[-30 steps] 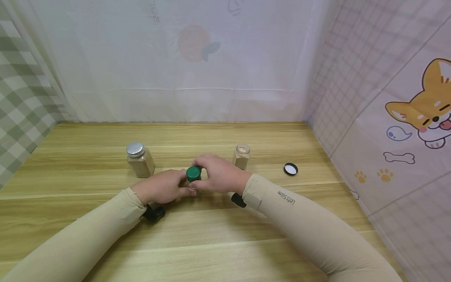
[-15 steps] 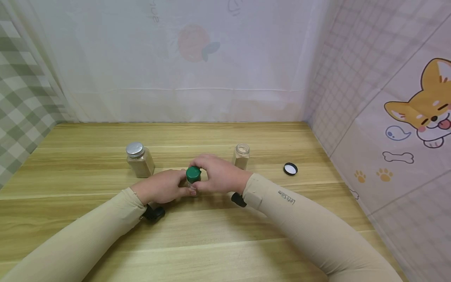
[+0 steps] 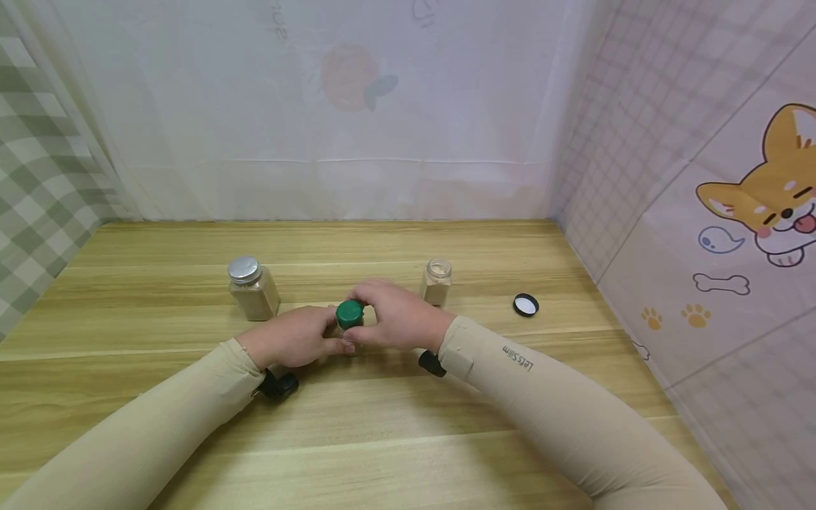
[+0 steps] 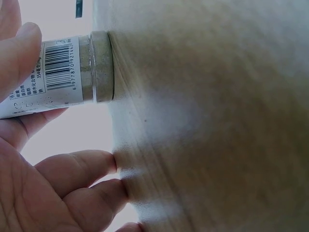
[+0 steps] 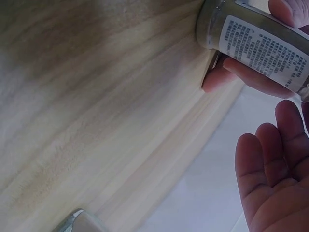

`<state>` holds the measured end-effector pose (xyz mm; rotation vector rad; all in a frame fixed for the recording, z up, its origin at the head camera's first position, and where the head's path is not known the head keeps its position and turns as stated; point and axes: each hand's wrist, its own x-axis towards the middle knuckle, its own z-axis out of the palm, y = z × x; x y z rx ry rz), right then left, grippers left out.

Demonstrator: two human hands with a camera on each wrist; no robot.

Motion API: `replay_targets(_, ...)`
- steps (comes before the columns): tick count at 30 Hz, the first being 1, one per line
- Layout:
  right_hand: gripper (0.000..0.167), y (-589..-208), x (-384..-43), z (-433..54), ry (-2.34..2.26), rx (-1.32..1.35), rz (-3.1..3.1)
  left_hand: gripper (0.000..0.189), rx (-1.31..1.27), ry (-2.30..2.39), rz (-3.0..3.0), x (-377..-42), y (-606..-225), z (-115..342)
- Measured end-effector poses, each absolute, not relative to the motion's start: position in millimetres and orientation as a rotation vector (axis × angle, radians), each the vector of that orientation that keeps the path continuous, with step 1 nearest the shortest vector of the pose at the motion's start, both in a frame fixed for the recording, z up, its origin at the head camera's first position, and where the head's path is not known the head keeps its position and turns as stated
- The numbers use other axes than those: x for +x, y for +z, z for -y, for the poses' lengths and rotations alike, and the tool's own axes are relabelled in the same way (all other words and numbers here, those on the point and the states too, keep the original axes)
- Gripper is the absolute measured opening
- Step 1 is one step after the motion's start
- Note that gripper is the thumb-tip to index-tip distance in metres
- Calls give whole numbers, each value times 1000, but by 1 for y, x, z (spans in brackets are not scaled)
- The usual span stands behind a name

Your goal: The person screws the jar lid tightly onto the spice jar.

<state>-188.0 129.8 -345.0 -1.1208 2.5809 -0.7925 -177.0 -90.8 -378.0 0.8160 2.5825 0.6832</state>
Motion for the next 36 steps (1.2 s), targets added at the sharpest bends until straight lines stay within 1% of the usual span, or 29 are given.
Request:
replay_targets(4, 43, -345, -189, -130, -802, -1142, -2557, 28, 802, 694, -2578, -177, -378, 91)
replay_targets(6, 46, -344, -189, -130, -802, -1172, -2547, 25, 794, 692, -2577, -178, -378, 91)
replay_targets(10, 38, -345, -190, -130, -809, -1216, -2535, 26, 788, 691, -2577, -178, -378, 91)
replay_targets(15, 25, -346, -190, -130, -817, -1197, -2554, 27, 804, 684, -2578, -178, -378, 90)
replay_targets(23, 26, -348, -188, -129, -838, -1116, -2589, 22, 790, 679, -2577, -178, -377, 91)
replay_targets(27, 33, -348, -188, -129, -839, -1090, -2585, 21, 784, 681, -2577, -177, -378, 91)
replay_targets(32, 56, -346, -189, -132, -841, -1153, -2551, 23, 792, 684, -2578, -177, -378, 90)
replay_targets(34, 58, -345, -189, -133, -848, -1210, -2531, 24, 791, 687, -2575, -177, -378, 90)
replay_targets(36, 53, -344, -190, -133, -851, -1258, -2517, 24, 783, 688, -2572, -178, -378, 90)
